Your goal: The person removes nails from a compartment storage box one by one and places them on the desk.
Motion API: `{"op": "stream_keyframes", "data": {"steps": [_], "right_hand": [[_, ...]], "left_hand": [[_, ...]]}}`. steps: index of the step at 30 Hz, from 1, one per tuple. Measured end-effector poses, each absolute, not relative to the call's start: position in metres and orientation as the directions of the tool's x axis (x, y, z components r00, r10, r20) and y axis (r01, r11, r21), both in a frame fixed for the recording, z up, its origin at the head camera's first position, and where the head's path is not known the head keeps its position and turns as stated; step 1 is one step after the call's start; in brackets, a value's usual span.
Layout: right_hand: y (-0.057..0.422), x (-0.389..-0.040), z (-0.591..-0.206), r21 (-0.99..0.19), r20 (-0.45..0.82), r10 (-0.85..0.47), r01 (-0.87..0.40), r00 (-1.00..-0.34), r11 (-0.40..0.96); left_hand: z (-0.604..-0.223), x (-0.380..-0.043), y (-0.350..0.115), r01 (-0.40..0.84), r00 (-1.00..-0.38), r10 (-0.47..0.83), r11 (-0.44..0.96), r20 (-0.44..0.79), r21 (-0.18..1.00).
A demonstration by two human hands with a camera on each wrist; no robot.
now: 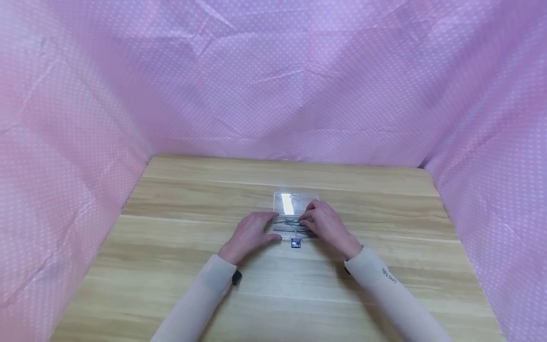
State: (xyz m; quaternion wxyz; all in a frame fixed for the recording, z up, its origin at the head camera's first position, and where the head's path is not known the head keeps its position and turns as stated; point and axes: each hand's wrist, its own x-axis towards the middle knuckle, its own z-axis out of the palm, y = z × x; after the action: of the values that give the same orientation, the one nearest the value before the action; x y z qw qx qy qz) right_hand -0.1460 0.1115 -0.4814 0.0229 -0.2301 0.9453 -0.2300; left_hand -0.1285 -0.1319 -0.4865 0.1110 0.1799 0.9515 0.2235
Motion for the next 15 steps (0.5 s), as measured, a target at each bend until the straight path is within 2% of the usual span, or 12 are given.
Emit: {"op": "stream_keyframes", "data": {"steps": [15], "right_hand": [[0.1122,-0.1532,-0.484,-0.439,0.062,-0.483,-0.458,-0.873,0.773]], "left_hand": [[-0.4852,-0.128,-0.1336,0.288,-0.913,0.39,0.827,-0.123,0.483]]}}
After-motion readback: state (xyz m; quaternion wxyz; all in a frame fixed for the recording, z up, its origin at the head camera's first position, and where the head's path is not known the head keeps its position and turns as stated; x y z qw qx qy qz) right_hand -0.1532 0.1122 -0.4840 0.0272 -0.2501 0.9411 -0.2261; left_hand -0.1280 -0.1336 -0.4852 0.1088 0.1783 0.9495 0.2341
